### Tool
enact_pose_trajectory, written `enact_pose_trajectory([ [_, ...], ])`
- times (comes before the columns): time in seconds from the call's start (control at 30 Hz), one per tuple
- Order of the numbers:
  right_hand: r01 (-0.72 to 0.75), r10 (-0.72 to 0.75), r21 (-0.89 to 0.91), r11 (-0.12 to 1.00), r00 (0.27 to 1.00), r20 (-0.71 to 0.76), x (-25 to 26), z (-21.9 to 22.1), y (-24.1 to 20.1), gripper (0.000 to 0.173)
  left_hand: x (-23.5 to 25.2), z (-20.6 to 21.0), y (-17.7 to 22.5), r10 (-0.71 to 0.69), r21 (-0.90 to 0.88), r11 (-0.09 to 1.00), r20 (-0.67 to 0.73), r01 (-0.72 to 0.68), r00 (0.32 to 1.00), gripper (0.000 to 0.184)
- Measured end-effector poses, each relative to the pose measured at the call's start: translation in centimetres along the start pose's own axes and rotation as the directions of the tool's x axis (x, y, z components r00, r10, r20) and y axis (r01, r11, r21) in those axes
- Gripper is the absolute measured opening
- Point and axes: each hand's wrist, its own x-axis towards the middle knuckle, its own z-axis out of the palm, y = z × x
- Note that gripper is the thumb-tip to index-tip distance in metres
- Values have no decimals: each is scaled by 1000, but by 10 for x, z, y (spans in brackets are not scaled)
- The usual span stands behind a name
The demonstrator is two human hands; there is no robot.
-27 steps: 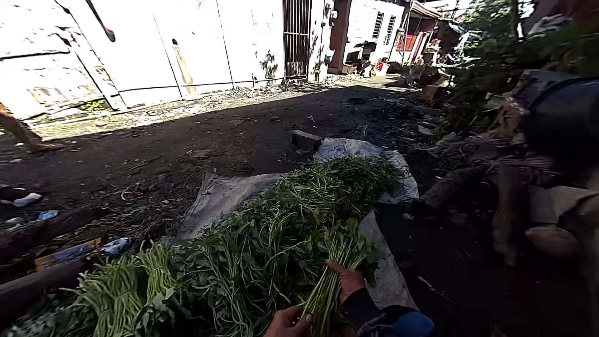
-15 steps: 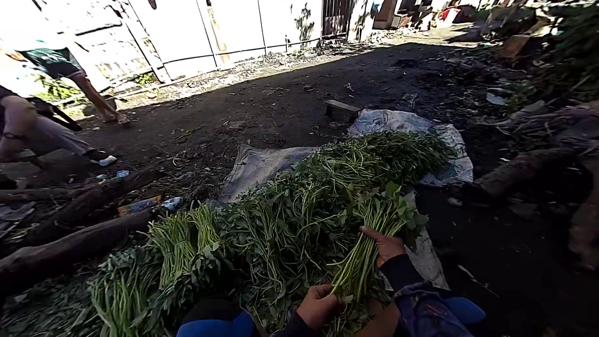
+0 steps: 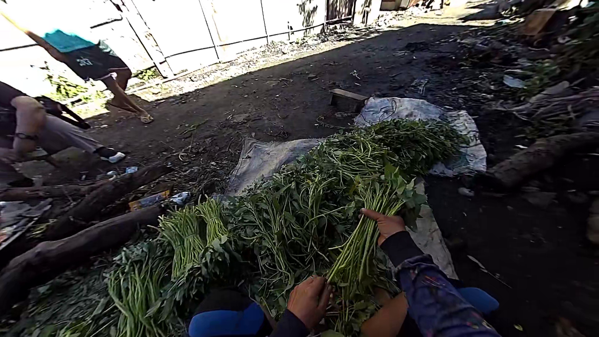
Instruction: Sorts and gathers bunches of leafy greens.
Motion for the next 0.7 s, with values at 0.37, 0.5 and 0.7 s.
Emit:
enact_pose_trajectory([
  [0.37,148,-80,417,897,981,-178,-6,-51,-32,36,102,-21,-12,-394,-494,826,-158,273,906,37],
  [0.5,143,-88,419,897,985,-149,-6,-82,-12,33,179,-15,-19,-460,194,873,30,447,887,52],
  [0.7,43,1,379,925,993,-115,-6,-90,19,27,224,-24,-30,-478,529,755,42,387,877,39],
])
